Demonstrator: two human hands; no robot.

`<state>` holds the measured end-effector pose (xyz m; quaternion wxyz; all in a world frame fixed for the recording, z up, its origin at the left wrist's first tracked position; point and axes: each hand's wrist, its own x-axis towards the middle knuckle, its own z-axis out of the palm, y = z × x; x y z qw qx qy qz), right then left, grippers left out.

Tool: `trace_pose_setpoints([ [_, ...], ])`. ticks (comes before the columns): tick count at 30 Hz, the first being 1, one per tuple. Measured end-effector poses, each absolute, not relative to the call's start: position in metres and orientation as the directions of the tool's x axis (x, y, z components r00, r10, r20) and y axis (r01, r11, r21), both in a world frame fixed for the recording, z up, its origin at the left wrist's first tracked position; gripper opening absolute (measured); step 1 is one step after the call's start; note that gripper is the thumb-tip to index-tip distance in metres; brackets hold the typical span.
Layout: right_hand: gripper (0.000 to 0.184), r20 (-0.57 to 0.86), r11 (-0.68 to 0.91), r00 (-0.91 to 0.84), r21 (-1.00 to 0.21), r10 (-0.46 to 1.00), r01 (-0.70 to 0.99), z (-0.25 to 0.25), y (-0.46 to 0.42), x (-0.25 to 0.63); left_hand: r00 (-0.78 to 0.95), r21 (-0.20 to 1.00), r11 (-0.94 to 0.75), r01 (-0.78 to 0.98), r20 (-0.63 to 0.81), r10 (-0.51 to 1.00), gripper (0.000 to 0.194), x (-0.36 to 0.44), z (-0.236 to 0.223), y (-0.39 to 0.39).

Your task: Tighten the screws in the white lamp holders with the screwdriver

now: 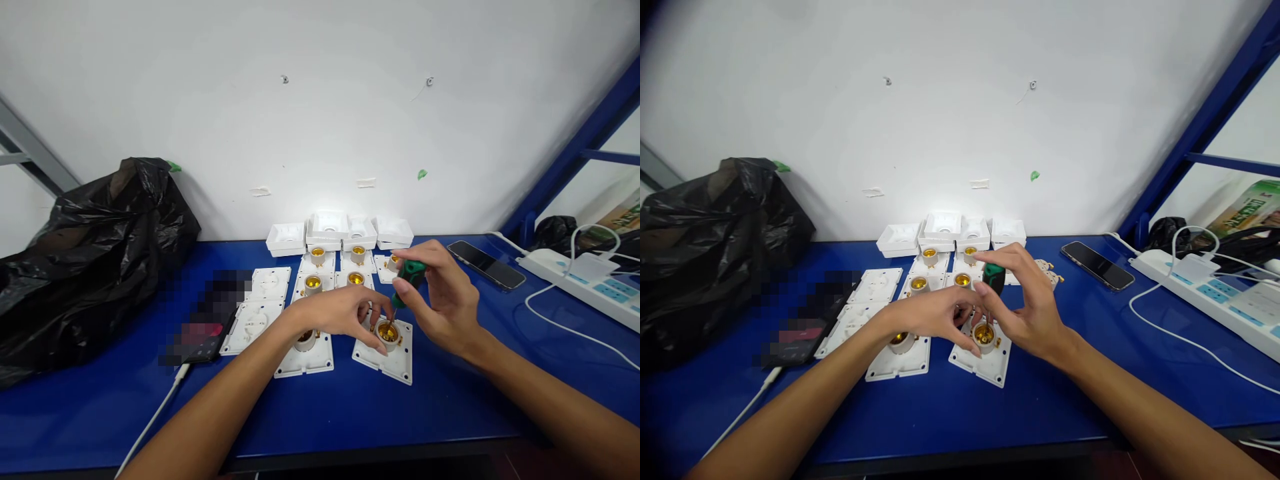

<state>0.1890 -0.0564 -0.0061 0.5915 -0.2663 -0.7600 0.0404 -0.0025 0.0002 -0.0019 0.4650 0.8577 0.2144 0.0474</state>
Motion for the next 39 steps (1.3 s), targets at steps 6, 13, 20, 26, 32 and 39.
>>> trace_pose_setpoints([
  [6, 0.041, 0.886, 0.826, -0.121, -0.357, 0.447, 0.435, -0.0057, -0.0585, 0.1926, 0.909, 0.814, -0.492, 0.307, -0.098, 0.405, 0.046, -0.0020, -0.0039, 0.0005],
  [13, 0.047, 0.836, 0.830, -0.153, -0.467, 0.527, 0.305, -0.0061, -0.0586, 0.1921, 0.911, 0.813, -0.495, 0.308, -0.102, 0.400, 0.045, -0.0013, -0.0051, 0.0019],
  [20, 0.045, 0.909, 0.850, -0.075, -0.352, 0.411, 0.392, -0.0067, -0.0532, 0.1904, 0.898, 0.798, -0.495, 0.343, -0.124, 0.422, 0.043, -0.0016, -0.0004, -0.0019],
  [26, 0.037, 0.840, 0.844, -0.167, -0.468, 0.517, 0.262, -0.0091, -0.0611, 0.1903, 0.912, 0.806, -0.506, 0.309, -0.100, 0.398, 0.049, -0.0016, -0.0044, 0.0011],
  [32, 0.037, 0.894, 0.847, -0.134, -0.346, 0.429, 0.404, -0.0056, -0.0564, 0.1903, 0.907, 0.811, -0.490, 0.320, -0.114, 0.405, 0.046, -0.0014, -0.0017, -0.0005],
  [39, 0.036, 0.899, 0.871, -0.169, -0.321, 0.404, 0.373, -0.0049, -0.0552, 0.1901, 0.903, 0.816, -0.471, 0.334, -0.135, 0.408, 0.045, -0.0019, -0.0009, -0.0001],
])
